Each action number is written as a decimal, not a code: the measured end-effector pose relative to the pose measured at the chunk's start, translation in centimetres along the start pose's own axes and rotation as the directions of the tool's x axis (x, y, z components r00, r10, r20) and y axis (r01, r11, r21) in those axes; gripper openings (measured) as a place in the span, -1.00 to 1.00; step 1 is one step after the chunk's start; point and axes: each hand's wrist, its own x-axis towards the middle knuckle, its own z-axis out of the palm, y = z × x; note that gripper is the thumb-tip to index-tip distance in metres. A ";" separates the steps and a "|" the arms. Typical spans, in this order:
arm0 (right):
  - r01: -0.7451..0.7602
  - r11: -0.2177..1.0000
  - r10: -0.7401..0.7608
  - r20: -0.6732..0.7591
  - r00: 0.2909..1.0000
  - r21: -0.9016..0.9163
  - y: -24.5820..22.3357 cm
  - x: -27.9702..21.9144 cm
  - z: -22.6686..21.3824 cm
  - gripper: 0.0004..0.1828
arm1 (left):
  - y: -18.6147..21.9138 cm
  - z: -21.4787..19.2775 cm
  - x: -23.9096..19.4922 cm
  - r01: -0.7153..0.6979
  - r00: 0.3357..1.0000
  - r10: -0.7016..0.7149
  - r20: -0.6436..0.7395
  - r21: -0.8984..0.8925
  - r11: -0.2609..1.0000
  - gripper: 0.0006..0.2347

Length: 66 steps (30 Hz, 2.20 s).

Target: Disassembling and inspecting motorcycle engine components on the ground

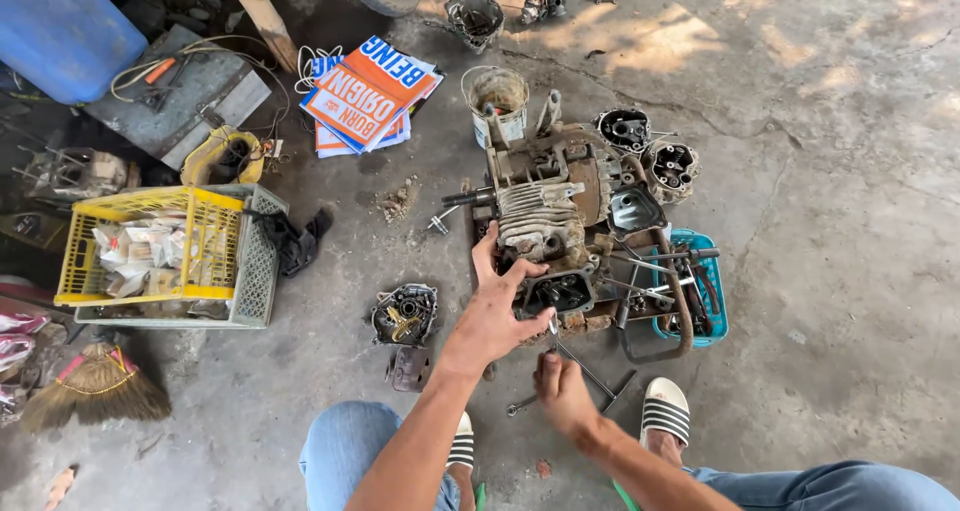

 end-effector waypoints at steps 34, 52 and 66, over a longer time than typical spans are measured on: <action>-0.028 0.883 0.104 -0.138 0.985 0.469 -2.6 -2.1 8.5 -0.33 | 0.2 -1.1 0.2 -0.005 0.996 0.001 0.084 0.049 0.999 -0.54; 0.089 0.954 -0.048 -0.150 0.988 0.286 2.9 -0.4 7.4 -0.41 | 0.8 -0.7 -0.3 0.015 1.000 -0.017 0.026 0.061 0.998 -0.58; -0.015 1.000 0.016 0.021 1.000 -0.007 0.2 -0.6 3.7 -0.50 | 0.6 -0.6 -0.1 -0.009 1.000 0.009 -0.007 0.065 0.998 -0.57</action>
